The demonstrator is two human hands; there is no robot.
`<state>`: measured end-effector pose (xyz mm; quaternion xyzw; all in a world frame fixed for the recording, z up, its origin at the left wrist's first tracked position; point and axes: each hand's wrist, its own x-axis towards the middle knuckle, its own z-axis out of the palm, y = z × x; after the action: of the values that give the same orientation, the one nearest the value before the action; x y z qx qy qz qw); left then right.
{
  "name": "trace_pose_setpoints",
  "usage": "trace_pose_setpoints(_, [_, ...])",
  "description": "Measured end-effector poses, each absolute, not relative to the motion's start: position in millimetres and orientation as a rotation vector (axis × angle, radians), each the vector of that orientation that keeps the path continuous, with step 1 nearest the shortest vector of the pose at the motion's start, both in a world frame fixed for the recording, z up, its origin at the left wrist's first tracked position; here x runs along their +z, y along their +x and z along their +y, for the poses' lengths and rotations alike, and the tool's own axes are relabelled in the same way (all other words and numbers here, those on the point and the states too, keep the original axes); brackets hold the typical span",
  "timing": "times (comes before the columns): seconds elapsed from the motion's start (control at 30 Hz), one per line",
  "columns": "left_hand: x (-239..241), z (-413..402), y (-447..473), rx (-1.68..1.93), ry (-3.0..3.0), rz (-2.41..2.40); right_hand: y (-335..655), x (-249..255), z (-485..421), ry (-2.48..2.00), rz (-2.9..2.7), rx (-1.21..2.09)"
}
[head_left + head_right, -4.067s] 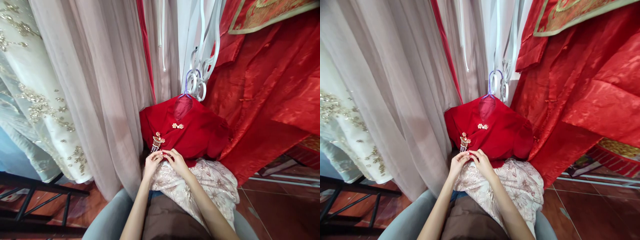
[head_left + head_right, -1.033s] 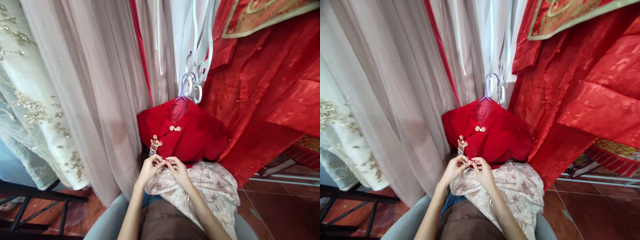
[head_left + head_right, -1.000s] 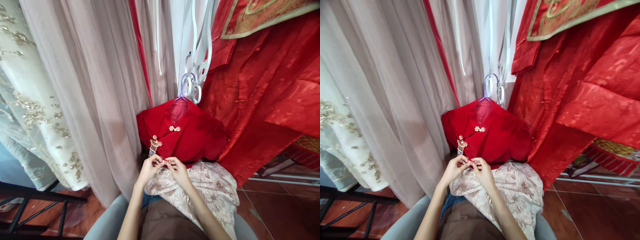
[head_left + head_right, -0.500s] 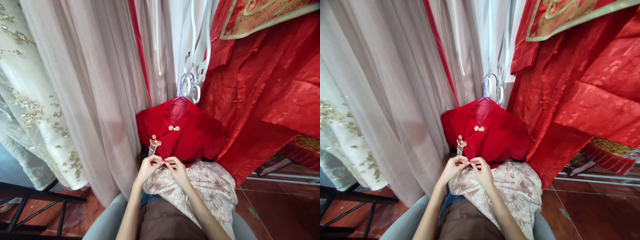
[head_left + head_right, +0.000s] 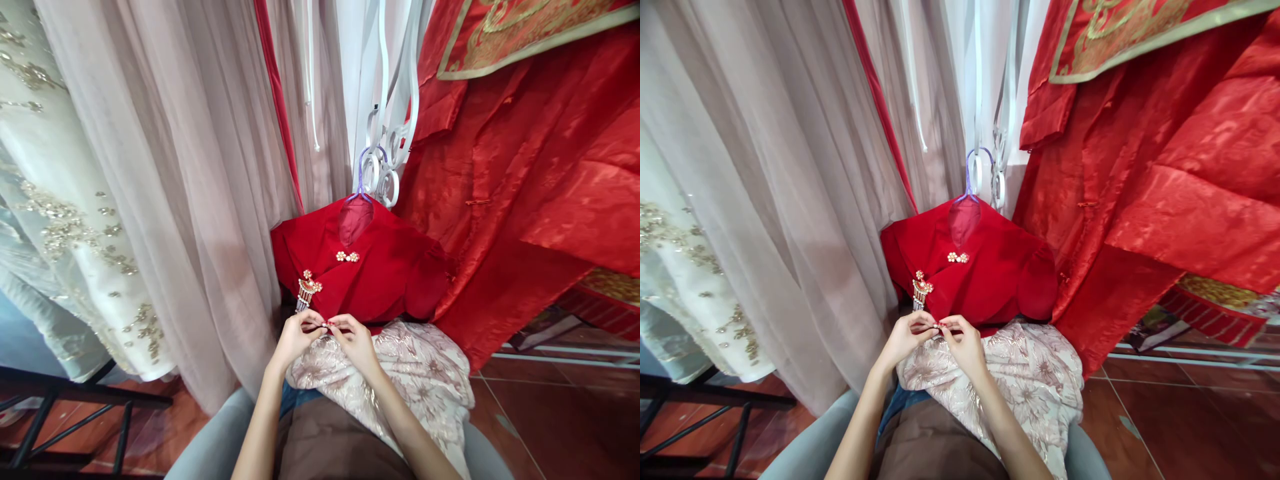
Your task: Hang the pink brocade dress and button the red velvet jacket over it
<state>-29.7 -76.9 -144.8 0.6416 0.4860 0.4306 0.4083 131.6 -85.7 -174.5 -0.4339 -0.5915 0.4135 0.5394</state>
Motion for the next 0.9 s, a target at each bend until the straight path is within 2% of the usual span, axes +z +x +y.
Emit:
trace_pose_setpoints(0.57, [-139,-82,-23,1.176,1.667,1.169,132,-168,-88,-1.054,-1.375,1.019])
trace_pose_setpoints(0.8, [-120,-63,-12,1.556,1.087,1.062,138,-159,-90,-0.962,-1.267,1.081])
trace_pose_setpoints(0.9, [-110,-52,-4,1.517,0.897,0.892,139,-157,-91,-0.915,-1.272,1.111])
